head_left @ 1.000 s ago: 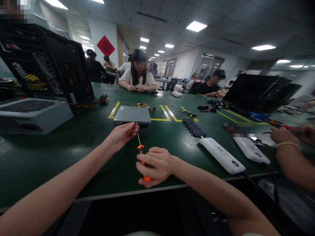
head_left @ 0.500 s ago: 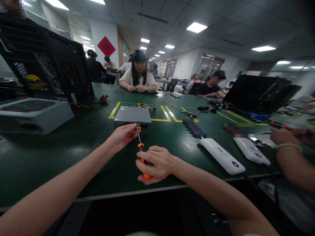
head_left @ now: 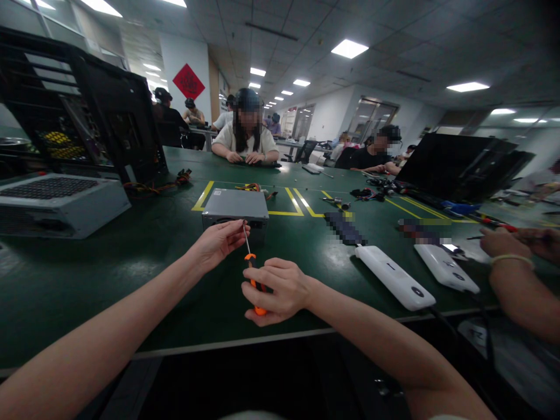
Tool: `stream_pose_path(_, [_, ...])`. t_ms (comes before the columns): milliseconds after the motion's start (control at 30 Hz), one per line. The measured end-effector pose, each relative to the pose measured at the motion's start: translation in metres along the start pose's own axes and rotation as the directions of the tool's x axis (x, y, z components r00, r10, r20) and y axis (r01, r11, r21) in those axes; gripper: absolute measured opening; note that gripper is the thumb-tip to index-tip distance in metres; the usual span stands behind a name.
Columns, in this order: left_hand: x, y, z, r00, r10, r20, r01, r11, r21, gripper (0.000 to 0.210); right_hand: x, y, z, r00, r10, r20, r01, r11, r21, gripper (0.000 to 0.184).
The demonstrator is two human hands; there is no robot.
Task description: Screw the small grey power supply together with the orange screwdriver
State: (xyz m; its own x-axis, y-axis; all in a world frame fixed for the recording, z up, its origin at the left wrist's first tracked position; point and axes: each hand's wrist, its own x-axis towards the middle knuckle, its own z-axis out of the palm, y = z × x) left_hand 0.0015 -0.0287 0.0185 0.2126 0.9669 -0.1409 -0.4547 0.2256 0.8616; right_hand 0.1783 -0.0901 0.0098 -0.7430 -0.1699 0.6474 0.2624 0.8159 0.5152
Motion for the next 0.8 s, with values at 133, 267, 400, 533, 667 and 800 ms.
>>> stream_pose_path(133, [-0.0005,-0.0001,0.0005,1.000,-0.008,-0.008,0.008,1.000,-0.001,0.007,-0.0009,-0.0001,0.0006,0.999,0.001,0.032,-0.001,1.000,-0.006,0.032])
stream_pose_path(267, [0.0003,-0.0011,-0.0002,1.000,-0.003,-0.006,0.003,1.000,0.001,0.006,0.0007,0.0004,-0.0004,1.000,0.004,0.012,-0.003,1.000,-0.024,0.032])
stream_pose_path(400, [-0.0001,-0.0016,0.0001,1.000,-0.009,-0.020,0.009,1.000,0.000,0.006,0.0026,0.0004,-0.0014,1.000,0.001,0.020,-0.001,1.000,-0.021,0.032])
stream_pose_path(533, [-0.0015,-0.0017,0.0013,1.000,-0.007,-0.028,0.007,1.000,-0.004,0.006,0.0031,0.0001,-0.0014,1.000,-0.004,0.013,0.004,1.000,-0.013,0.031])
stream_pose_path(667, [-0.0017,-0.0016,0.0023,0.999,-0.001,-0.040,0.000,1.000,-0.016,0.006,0.0025,-0.0001,-0.0008,1.000,-0.002,0.017,0.002,1.000,-0.011,0.031])
stream_pose_path(800, [-0.0028,-0.0005,0.0038,0.999,0.001,-0.045,-0.002,1.000,-0.026,0.007,0.0015,0.0001,-0.0002,1.000,0.001,0.029,0.000,1.000,-0.020,0.031])
